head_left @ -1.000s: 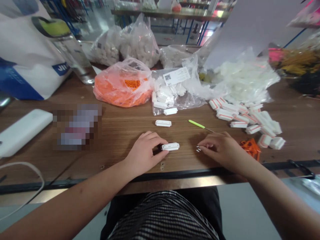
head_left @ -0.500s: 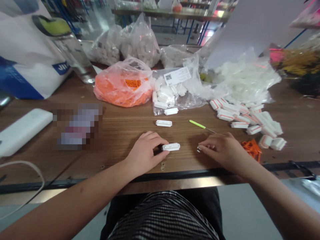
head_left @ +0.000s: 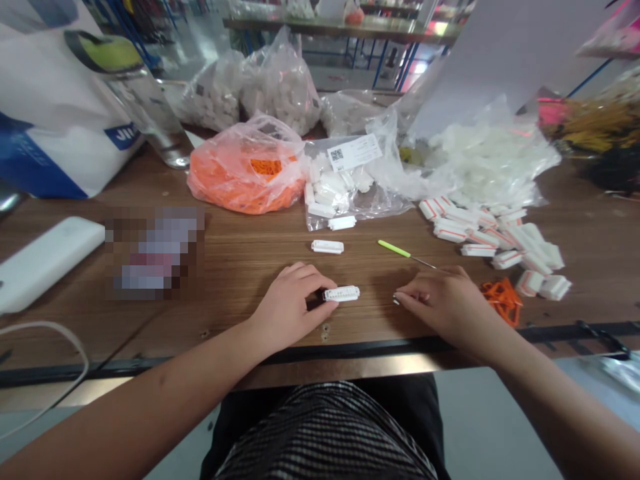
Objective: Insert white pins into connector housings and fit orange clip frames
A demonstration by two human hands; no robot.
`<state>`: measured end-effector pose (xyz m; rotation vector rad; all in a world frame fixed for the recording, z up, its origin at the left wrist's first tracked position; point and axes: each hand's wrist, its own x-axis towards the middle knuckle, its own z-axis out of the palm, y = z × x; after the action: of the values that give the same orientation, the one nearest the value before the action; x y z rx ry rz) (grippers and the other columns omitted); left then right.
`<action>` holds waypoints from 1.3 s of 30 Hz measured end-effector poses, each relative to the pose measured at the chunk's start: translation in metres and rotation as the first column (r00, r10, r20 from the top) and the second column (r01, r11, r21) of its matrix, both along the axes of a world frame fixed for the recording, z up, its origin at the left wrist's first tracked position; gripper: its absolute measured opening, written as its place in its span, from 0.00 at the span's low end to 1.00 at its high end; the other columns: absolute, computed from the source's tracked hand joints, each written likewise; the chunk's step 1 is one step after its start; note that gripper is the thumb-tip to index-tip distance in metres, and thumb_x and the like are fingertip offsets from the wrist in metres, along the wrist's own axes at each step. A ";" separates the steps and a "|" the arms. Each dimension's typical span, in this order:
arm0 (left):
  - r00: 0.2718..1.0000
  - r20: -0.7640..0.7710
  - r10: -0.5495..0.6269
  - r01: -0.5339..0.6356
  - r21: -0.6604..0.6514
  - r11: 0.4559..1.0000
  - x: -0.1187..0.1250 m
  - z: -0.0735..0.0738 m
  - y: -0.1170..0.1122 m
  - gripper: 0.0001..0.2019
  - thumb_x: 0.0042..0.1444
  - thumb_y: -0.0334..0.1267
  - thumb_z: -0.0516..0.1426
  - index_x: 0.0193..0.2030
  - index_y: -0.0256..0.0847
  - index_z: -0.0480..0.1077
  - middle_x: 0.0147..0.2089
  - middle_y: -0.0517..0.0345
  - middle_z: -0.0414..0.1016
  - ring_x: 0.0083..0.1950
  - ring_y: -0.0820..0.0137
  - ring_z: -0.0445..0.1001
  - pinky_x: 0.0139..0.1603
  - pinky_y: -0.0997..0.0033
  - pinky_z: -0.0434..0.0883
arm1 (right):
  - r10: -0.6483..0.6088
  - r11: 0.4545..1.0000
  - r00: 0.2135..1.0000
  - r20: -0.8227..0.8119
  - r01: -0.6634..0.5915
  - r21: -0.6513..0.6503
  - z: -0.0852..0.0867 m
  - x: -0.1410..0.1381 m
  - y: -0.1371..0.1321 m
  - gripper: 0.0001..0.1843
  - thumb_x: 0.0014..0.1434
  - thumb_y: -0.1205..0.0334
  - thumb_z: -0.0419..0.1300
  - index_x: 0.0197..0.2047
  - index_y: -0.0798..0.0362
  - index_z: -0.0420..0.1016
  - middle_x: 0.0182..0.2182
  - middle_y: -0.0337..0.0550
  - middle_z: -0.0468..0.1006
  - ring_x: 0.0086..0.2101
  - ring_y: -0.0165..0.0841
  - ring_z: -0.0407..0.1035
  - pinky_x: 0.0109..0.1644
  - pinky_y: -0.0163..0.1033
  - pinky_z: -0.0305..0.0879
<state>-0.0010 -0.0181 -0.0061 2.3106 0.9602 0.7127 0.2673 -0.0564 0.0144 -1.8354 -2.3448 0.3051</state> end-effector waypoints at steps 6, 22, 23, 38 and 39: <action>1.000 0.005 0.002 -0.002 0.003 1.000 0.000 -0.002 0.000 0.05 0.57 0.36 0.61 0.41 0.43 0.73 0.36 0.58 0.74 0.40 0.64 0.70 0.46 0.58 0.67 | -0.031 0.999 0.995 -0.096 0.028 -0.036 0.002 -0.005 0.002 0.14 0.55 0.65 0.59 0.19 0.50 0.73 0.19 0.36 0.75 0.23 0.31 0.68 0.33 0.40 0.57; 1.000 0.025 0.004 -0.004 0.009 1.000 0.000 -0.004 0.000 0.05 0.58 0.36 0.61 0.41 0.42 0.73 0.36 0.59 0.74 0.41 0.66 0.69 0.48 0.60 0.66 | 0.267 0.958 0.915 -0.302 -0.219 0.183 0.004 -0.051 0.016 0.07 0.58 0.67 0.60 0.28 0.52 0.74 0.23 0.36 0.73 0.28 0.30 0.66 0.43 0.42 0.57; 1.000 0.021 0.004 -0.005 0.008 1.000 0.000 -0.004 -0.001 0.05 0.58 0.36 0.61 0.41 0.42 0.73 0.36 0.59 0.74 0.41 0.66 0.69 0.48 0.60 0.66 | 0.273 0.955 0.922 -0.276 -0.224 0.196 0.004 -0.051 0.016 0.07 0.58 0.67 0.59 0.28 0.53 0.74 0.23 0.36 0.73 0.28 0.30 0.66 0.43 0.42 0.57; 1.000 0.016 0.011 -0.011 0.003 1.000 0.000 -0.005 0.000 0.05 0.58 0.37 0.61 0.41 0.41 0.73 0.37 0.59 0.75 0.42 0.65 0.70 0.49 0.58 0.66 | 0.352 0.918 0.936 -0.023 -0.340 0.204 0.017 -0.057 0.017 0.12 0.59 0.70 0.55 0.24 0.54 0.73 0.23 0.40 0.74 0.29 0.32 0.65 0.41 0.41 0.54; 1.000 0.013 0.012 -0.012 0.002 1.000 0.000 -0.004 0.000 0.05 0.58 0.37 0.61 0.41 0.42 0.73 0.37 0.59 0.75 0.42 0.65 0.70 0.49 0.58 0.66 | 0.356 0.918 0.934 -0.037 -0.343 0.199 0.016 -0.056 0.017 0.12 0.59 0.70 0.56 0.25 0.54 0.73 0.23 0.40 0.74 0.29 0.32 0.65 0.41 0.41 0.54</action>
<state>-0.0012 -0.0184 -0.0106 2.3007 0.9690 0.7329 0.2110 -0.0395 0.0308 -1.2947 -2.5434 0.1749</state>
